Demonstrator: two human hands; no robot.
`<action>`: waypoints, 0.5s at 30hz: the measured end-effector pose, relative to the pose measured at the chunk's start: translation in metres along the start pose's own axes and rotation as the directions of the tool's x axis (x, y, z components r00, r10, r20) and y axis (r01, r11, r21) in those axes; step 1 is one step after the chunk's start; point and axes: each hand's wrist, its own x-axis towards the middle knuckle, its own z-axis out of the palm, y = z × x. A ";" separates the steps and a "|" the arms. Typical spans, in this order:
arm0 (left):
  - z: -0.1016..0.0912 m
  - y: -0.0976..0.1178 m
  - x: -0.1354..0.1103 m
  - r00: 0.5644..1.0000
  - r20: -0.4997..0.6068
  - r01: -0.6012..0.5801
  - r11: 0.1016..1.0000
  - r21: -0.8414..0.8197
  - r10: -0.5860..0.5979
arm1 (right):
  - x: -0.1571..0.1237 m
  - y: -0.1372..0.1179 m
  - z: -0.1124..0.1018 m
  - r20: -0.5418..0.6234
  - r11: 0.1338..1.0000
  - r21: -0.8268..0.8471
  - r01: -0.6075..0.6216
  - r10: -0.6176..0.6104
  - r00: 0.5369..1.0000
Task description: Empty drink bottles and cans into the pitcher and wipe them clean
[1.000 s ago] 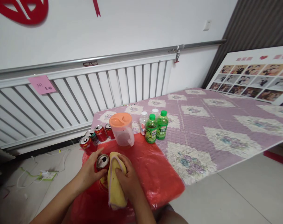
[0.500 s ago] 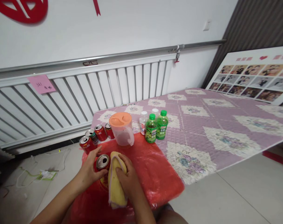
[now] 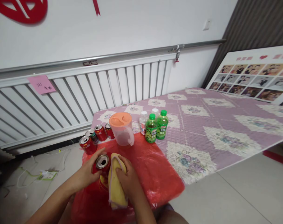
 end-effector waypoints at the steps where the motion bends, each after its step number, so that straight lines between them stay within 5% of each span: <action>1: 0.000 -0.001 0.000 1.000 0.010 -0.008 1.000 -0.008 0.008 | 0.000 0.000 0.000 -0.001 1.000 0.005 -0.002 0.002 1.000; 9: 0.010 -0.002 0.003 0.982 -0.188 0.034 0.998 0.052 -0.023 | -0.002 -0.002 0.001 0.007 0.997 0.054 0.055 -0.056 0.998; 15: 0.009 -0.005 0.004 0.987 -0.160 0.008 0.998 0.064 0.003 | 0.001 0.001 0.000 0.045 0.999 0.007 0.044 -0.044 0.998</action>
